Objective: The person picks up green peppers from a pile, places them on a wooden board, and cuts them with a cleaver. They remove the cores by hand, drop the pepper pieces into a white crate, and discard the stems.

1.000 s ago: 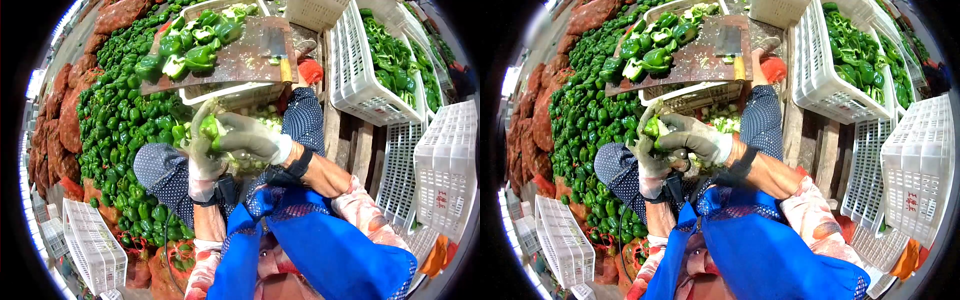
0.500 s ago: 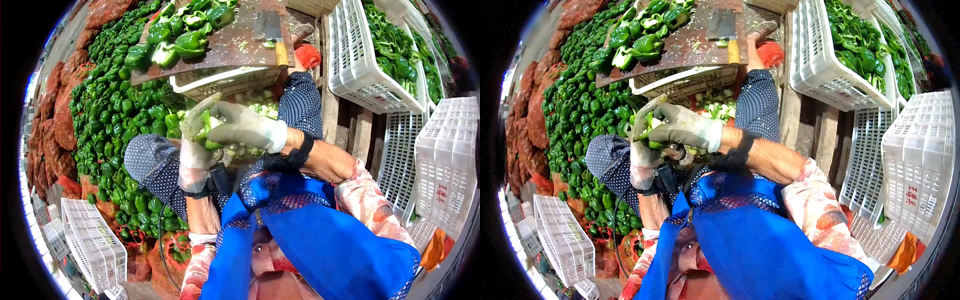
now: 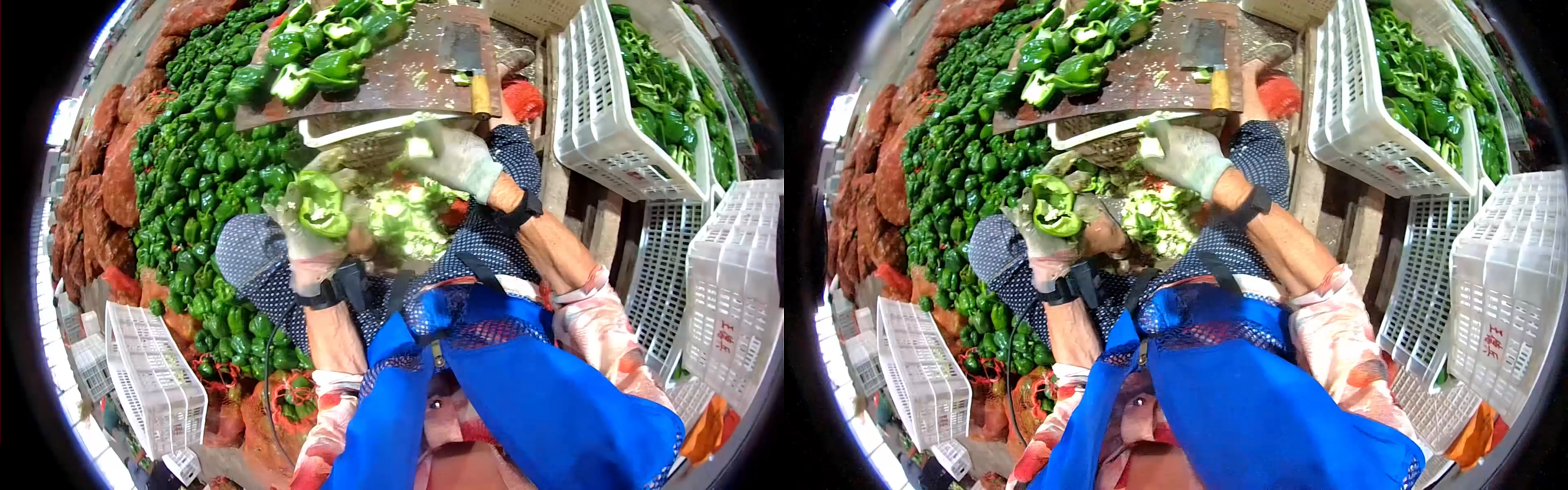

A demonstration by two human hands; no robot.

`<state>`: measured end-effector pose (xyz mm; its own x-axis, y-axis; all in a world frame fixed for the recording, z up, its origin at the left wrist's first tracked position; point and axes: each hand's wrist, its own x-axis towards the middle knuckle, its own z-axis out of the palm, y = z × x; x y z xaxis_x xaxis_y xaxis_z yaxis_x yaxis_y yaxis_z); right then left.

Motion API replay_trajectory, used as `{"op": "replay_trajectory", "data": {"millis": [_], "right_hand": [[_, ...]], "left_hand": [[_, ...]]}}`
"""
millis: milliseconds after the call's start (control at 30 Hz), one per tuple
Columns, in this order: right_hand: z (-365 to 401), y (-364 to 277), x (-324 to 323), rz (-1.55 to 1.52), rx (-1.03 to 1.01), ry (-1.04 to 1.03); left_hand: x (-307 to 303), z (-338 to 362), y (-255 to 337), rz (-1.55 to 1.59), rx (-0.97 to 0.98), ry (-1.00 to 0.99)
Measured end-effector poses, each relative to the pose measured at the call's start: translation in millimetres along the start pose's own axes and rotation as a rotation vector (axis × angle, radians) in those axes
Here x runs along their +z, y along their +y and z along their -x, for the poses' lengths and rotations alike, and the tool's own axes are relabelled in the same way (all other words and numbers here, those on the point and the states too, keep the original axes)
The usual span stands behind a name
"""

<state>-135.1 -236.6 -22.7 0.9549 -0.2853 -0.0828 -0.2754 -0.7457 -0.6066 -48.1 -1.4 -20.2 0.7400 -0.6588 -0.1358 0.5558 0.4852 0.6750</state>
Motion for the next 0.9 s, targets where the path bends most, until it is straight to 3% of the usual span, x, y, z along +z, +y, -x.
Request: {"op": "replay_trajectory", "data": {"millis": [33,67,133,200,267,333,367,433,533,667,733,800,833,867,900], "right_hand": [[4.2,6.8,9.2,0.053,-0.047,-0.097],[8.1,9.4,14.4,0.117,-0.095,-0.191],[18.7,0.2,18.0,-0.157,-0.303,0.048],[19.8,-29.4,6.3,-0.419,-0.300,0.009],[26.5,-66.5,-12.3,-0.306,-0.260,-0.188],[23.6,-73.2,8.6,-0.176,-0.399,-0.145],[19.6,-78.4,12.3,-0.088,-0.388,-0.169],[13.3,-82.6,18.7,0.062,-0.395,-0.173],[5.8,-82.9,30.3,0.132,-0.276,-0.280],[15.5,-76.3,23.3,-0.028,-0.266,-0.014],[6.2,-38.5,23.5,-0.089,-0.218,-0.074],[9.2,-13.4,21.1,0.171,-0.346,-0.086],[11.1,-11.1,19.8,0.102,-0.301,-0.130],[16.0,-21.1,14.9,-0.075,-0.328,-0.018],[19.9,-35.3,11.0,-0.183,-0.342,-0.008]], "left_hand": [[-9.4,-0.6,-5.3,-0.111,0.013,0.474],[-5.5,-5.4,-2.1,0.062,-0.025,-0.198],[0.1,-2.8,-7.0,-0.057,0.025,-0.014],[-7.6,-3.0,-8.6,-0.013,-0.030,-0.067],[12.6,-6.6,-10.8,-0.123,0.013,-0.004],[18.2,-8.8,-9.5,-0.328,-0.031,-0.063],[13.3,-16.3,-16.9,-0.413,0.059,-0.092],[1.7,-16.3,-19.4,-0.513,-0.071,-0.066],[0.4,-17.6,-21.5,-0.602,-0.056,-0.040],[8.4,-20.9,-13.2,-0.396,-0.060,0.115],[16.1,-9.6,0.7,-0.096,-0.036,0.083],[8.3,-10.1,-5.5,-0.123,0.073,0.025],[9.9,-11.8,-6.5,-0.127,0.088,-0.067],[14.9,-12.0,-8.4,-0.125,0.103,-0.151],[8.4,-14.7,-13.0,-0.356,0.161,-0.115]]}}
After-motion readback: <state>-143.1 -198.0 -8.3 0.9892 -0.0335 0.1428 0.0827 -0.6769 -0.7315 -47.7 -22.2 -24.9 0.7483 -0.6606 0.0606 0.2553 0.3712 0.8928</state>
